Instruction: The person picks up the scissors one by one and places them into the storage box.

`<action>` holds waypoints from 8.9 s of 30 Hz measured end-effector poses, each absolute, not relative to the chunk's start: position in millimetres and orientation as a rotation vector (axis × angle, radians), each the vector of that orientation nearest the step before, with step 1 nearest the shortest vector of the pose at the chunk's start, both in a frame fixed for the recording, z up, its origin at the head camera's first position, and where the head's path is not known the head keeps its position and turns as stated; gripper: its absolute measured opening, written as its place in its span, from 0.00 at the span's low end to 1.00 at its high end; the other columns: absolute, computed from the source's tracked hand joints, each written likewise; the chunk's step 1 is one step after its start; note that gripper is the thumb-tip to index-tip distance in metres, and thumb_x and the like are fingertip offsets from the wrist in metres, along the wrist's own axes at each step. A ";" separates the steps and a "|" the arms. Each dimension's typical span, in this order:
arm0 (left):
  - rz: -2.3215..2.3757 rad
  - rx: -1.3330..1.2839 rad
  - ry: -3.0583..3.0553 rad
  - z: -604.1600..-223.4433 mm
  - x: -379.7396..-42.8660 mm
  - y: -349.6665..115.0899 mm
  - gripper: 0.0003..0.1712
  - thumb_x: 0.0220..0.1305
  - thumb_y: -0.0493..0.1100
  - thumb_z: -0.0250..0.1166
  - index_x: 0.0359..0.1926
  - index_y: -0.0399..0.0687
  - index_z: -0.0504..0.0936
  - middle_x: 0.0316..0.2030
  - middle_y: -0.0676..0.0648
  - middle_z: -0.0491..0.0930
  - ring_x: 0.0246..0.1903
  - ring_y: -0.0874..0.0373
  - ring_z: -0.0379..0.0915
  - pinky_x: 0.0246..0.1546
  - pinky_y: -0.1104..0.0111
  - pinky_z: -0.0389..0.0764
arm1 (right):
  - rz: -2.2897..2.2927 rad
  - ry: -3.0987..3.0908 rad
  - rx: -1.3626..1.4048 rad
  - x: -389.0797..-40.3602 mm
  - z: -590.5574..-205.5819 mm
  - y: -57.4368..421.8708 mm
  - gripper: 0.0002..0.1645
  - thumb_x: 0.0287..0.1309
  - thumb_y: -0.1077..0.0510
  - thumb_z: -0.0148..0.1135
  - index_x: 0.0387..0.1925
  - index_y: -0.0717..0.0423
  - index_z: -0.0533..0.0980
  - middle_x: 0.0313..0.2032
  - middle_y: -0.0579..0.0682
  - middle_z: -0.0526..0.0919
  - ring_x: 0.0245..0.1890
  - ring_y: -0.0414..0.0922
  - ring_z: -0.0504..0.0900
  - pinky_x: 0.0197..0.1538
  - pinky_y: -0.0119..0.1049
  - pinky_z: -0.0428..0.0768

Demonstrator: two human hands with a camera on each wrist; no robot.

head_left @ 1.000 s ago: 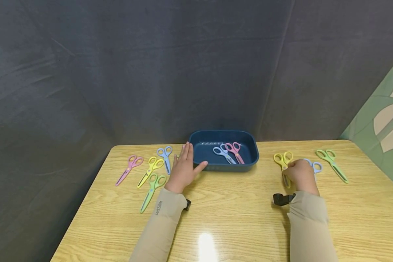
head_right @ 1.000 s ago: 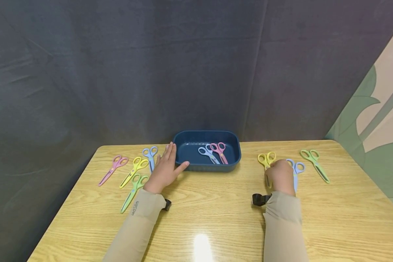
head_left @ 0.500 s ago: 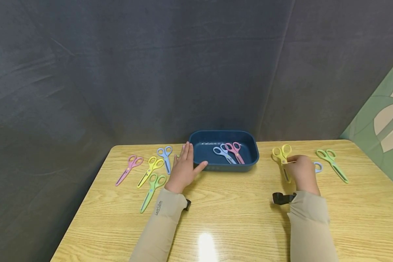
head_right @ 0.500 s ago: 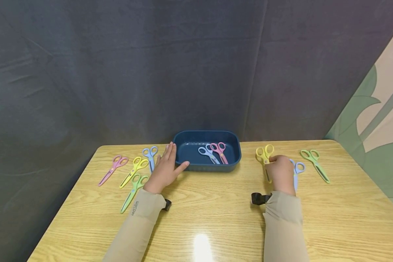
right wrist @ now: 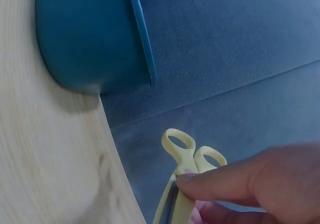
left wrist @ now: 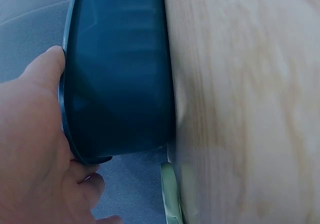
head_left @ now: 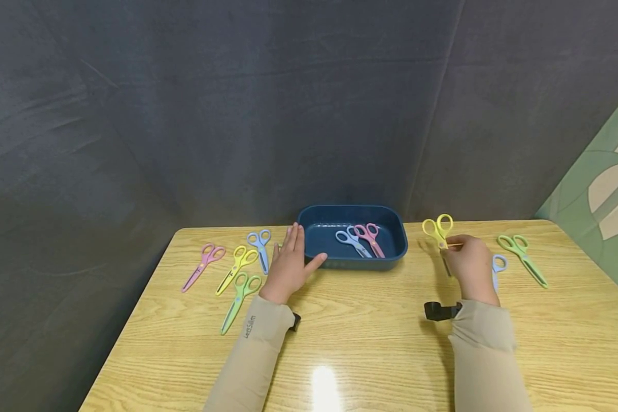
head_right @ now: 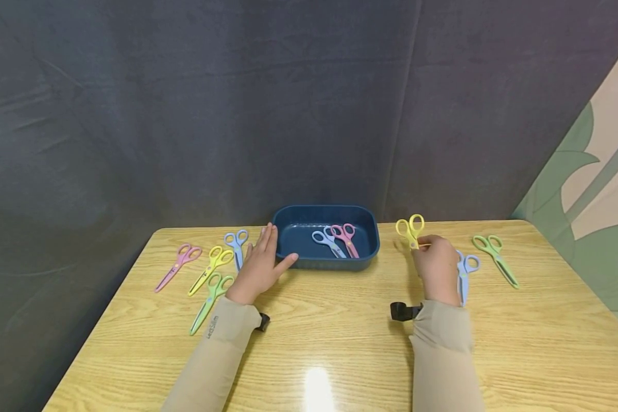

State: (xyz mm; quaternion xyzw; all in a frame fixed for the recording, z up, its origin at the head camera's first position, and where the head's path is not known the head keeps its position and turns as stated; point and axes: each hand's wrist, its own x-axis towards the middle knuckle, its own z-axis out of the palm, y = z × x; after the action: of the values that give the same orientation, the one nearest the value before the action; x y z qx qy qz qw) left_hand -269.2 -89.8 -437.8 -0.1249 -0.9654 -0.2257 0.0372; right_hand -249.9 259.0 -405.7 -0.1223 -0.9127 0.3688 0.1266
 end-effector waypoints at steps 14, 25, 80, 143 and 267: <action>-0.717 -0.397 -2.967 -439.0 -268.5 -91.0 0.55 0.72 0.70 0.51 0.80 0.39 0.41 0.80 0.38 0.39 0.79 0.46 0.32 0.74 0.40 0.43 | 1.098 -2.585 -0.268 -248.8 -396.5 241.2 0.19 0.61 0.68 0.61 0.52 0.75 0.79 0.38 0.69 0.83 0.27 0.49 0.80 0.25 0.32 0.73; -0.702 -0.392 -2.961 -439.5 -270.9 -90.5 0.55 0.72 0.70 0.51 0.80 0.38 0.42 0.80 0.38 0.39 0.79 0.46 0.32 0.73 0.39 0.44 | 1.038 -2.499 -0.177 -249.9 -392.8 228.6 0.17 0.57 0.68 0.63 0.48 0.73 0.82 0.35 0.68 0.85 0.35 0.60 0.83 0.35 0.39 0.74; -0.670 -0.385 -2.966 -436.8 -270.4 -89.2 0.54 0.73 0.69 0.52 0.80 0.37 0.45 0.80 0.38 0.41 0.79 0.46 0.33 0.73 0.39 0.47 | 1.068 -2.418 0.146 -270.2 -400.4 153.1 0.10 0.62 0.68 0.66 0.45 0.69 0.84 0.36 0.63 0.87 0.34 0.56 0.85 0.36 0.44 0.80; -0.657 -0.388 -2.951 -435.1 -268.7 -88.0 0.54 0.73 0.69 0.52 0.80 0.36 0.46 0.79 0.36 0.43 0.79 0.45 0.36 0.72 0.38 0.48 | 1.243 -2.962 0.337 -320.7 -420.4 111.1 0.07 0.59 0.69 0.66 0.39 0.67 0.85 0.33 0.57 0.86 0.32 0.47 0.82 0.39 0.41 0.81; -0.630 -0.375 -2.989 -437.7 -271.4 -87.1 0.55 0.72 0.71 0.49 0.80 0.38 0.43 0.80 0.38 0.40 0.79 0.46 0.35 0.73 0.38 0.47 | 1.187 -2.619 0.402 -293.8 -420.3 124.9 0.12 0.67 0.65 0.59 0.48 0.64 0.83 0.40 0.57 0.82 0.37 0.51 0.78 0.41 0.46 0.77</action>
State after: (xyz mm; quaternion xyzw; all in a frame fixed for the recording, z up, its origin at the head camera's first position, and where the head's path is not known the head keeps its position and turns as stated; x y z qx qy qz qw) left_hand -271.4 -87.1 -437.7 -0.1219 -0.9707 -0.2046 0.0320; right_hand -293.8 124.9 -420.3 0.1375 -0.8956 0.4060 0.1188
